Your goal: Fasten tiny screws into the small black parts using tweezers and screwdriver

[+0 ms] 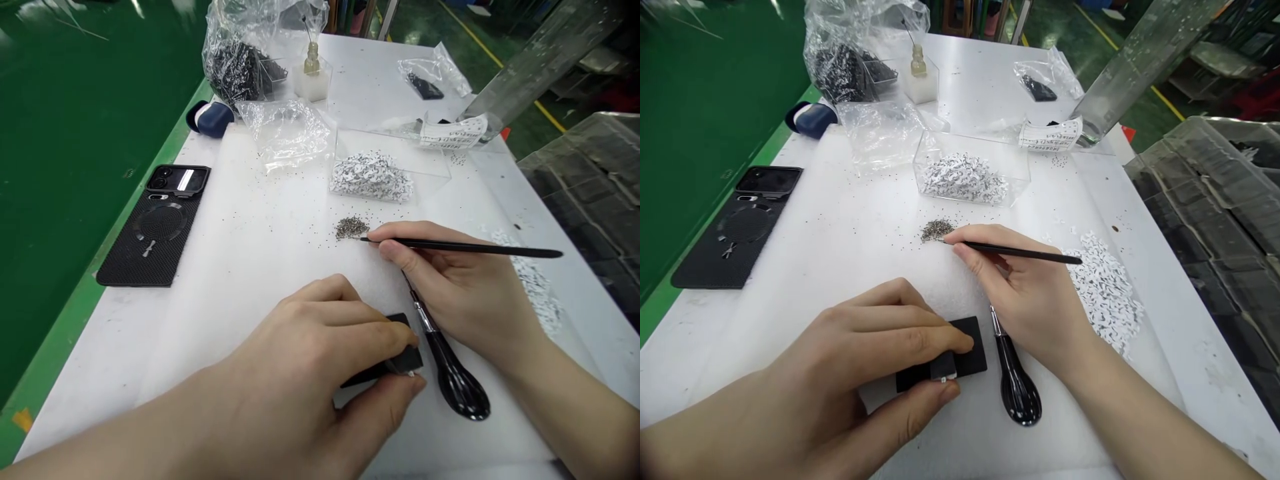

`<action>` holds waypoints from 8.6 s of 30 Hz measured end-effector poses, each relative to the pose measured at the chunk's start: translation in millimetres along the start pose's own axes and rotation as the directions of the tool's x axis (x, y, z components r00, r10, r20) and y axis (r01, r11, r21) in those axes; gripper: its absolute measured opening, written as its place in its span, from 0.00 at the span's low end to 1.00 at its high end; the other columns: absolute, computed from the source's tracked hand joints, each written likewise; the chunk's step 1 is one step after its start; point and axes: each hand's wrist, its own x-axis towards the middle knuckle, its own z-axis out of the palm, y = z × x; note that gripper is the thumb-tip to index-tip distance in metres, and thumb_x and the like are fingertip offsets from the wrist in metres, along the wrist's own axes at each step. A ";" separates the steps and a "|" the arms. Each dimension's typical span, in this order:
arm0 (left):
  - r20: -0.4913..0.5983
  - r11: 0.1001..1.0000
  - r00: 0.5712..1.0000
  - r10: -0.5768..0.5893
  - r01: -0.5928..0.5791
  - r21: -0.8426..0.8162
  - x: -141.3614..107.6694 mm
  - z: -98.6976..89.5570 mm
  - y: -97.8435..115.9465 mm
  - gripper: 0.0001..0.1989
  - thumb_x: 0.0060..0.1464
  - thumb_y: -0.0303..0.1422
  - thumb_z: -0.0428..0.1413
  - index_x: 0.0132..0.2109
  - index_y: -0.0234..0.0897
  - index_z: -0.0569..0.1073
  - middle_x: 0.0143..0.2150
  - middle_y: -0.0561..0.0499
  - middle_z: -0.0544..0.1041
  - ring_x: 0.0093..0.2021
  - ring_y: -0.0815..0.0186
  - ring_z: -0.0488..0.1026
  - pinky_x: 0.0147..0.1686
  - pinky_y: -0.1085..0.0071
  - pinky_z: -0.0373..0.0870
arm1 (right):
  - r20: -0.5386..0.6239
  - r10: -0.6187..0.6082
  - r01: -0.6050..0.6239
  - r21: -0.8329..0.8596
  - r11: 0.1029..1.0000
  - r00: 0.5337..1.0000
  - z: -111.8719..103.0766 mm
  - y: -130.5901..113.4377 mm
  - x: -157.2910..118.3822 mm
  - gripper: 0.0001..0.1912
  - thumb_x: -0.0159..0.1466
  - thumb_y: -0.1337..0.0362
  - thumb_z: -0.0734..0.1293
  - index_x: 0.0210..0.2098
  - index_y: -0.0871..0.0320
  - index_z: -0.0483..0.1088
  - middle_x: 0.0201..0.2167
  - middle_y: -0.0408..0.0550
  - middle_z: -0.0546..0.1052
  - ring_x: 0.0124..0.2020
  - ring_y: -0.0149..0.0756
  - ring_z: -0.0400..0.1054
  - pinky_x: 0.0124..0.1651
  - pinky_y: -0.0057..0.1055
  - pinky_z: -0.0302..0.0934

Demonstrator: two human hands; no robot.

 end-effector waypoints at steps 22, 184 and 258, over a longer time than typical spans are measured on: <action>0.010 0.999 1.000 -0.024 0.024 -0.025 -0.1 -0.8 0.9 0.07 0.62 0.23 0.57 0.33 0.31 0.73 0.39 0.45 0.83 0.34 0.66 0.78 0.41 0.65 0.73 | -0.001 0.020 -0.020 0.049 0.999 1.000 0.1 0.5 0.6 0.08 0.68 0.66 0.70 0.45 0.50 0.80 0.43 0.40 0.84 0.42 0.33 0.77 0.48 0.31 0.73; -0.021 0.994 1.000 0.012 -0.009 0.105 -0.5 0.7 -1.6 0.09 0.64 0.30 0.55 0.33 0.38 0.76 0.26 0.52 0.78 0.30 0.65 0.76 0.43 0.65 0.76 | 0.281 -0.300 0.153 0.444 0.883 0.912 -52.8 -11.8 -30.6 0.14 0.66 0.72 0.70 0.46 0.48 0.80 0.41 0.47 0.84 0.47 0.41 0.80 0.52 0.36 0.76; -0.026 0.991 0.995 -0.099 0.101 0.083 -5.7 1.8 4.1 0.06 0.65 0.29 0.56 0.43 0.37 0.79 0.32 0.52 0.80 0.38 0.64 0.77 0.46 0.68 0.75 | 0.335 -0.322 0.050 0.621 0.783 0.885 -46.5 6.3 -25.7 0.12 0.68 0.73 0.68 0.47 0.53 0.77 0.44 0.48 0.81 0.49 0.40 0.78 0.55 0.39 0.73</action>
